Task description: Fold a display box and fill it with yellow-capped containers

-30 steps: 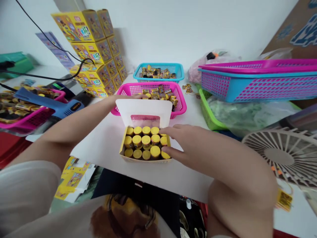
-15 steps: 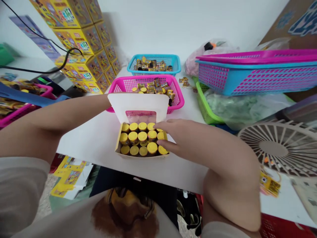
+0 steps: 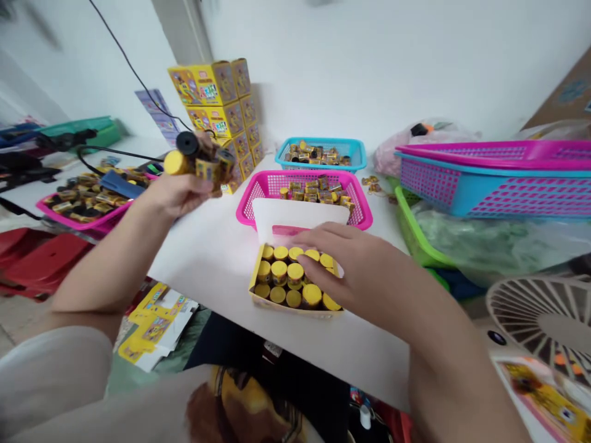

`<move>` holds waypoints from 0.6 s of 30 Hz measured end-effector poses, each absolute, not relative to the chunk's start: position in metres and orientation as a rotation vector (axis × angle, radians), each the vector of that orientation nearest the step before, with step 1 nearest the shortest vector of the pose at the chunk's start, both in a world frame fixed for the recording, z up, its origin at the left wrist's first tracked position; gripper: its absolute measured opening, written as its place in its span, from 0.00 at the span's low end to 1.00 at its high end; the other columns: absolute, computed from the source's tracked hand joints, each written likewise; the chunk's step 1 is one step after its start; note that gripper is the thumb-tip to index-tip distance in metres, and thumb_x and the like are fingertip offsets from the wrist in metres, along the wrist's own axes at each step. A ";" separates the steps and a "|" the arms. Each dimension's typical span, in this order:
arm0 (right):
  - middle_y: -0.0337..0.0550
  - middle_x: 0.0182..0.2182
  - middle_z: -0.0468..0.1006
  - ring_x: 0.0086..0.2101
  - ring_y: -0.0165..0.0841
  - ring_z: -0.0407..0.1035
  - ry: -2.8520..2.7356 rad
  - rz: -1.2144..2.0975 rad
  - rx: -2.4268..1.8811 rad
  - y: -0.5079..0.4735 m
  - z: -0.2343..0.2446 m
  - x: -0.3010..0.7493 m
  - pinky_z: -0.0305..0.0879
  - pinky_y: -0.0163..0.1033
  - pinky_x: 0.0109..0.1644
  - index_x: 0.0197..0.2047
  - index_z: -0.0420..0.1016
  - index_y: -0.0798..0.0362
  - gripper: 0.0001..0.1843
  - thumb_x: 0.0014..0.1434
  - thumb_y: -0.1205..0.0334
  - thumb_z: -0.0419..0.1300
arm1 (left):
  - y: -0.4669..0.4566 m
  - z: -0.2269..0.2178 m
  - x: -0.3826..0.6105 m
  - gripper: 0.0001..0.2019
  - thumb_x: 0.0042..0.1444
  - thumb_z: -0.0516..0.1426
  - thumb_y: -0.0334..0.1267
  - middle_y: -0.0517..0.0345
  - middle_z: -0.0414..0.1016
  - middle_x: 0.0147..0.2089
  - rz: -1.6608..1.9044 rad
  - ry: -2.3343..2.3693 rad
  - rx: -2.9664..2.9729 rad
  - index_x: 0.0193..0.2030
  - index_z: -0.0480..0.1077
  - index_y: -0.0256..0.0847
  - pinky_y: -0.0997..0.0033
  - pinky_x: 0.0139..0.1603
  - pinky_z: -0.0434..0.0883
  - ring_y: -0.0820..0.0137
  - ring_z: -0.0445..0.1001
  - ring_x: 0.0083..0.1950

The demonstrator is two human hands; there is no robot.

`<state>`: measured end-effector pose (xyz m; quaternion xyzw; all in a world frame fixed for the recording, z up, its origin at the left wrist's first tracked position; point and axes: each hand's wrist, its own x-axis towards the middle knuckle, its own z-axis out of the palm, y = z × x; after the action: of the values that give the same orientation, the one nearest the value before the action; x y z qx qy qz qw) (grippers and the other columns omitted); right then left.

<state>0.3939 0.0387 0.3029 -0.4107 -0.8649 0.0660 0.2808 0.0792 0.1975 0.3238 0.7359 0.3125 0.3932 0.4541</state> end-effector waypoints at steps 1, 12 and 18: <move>0.44 0.50 0.84 0.45 0.38 0.80 -2.217 0.238 -1.068 0.038 0.303 0.383 0.78 0.45 0.49 0.59 0.77 0.44 0.15 0.72 0.55 0.57 | 0.176 0.319 0.081 0.30 0.41 0.71 0.46 0.58 0.75 0.45 0.976 0.707 1.707 0.49 0.64 0.48 0.70 0.29 0.68 0.66 0.73 0.40; 0.58 0.68 0.57 0.67 0.52 0.63 -1.908 0.443 -0.938 0.036 0.248 0.326 0.80 0.58 0.55 0.71 0.47 0.39 0.46 0.62 0.45 0.71 | 0.086 0.263 0.143 0.29 0.45 0.71 0.37 0.57 0.81 0.43 0.824 0.543 0.944 0.55 0.70 0.41 0.74 0.39 0.78 0.70 0.81 0.39; 0.59 0.61 0.66 0.63 0.51 0.67 -1.960 -0.316 -0.983 0.043 0.241 0.313 0.72 0.66 0.65 0.66 0.58 0.46 0.28 0.68 0.69 0.63 | 0.085 0.270 0.156 0.14 0.46 0.66 0.35 0.60 0.80 0.37 0.823 0.504 0.860 0.40 0.74 0.37 0.73 0.43 0.77 0.71 0.79 0.39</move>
<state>0.3129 0.0427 0.2406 -0.3968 -0.7917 -0.1276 0.4467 0.1556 0.0850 0.2698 0.4009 0.2346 0.3832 0.7984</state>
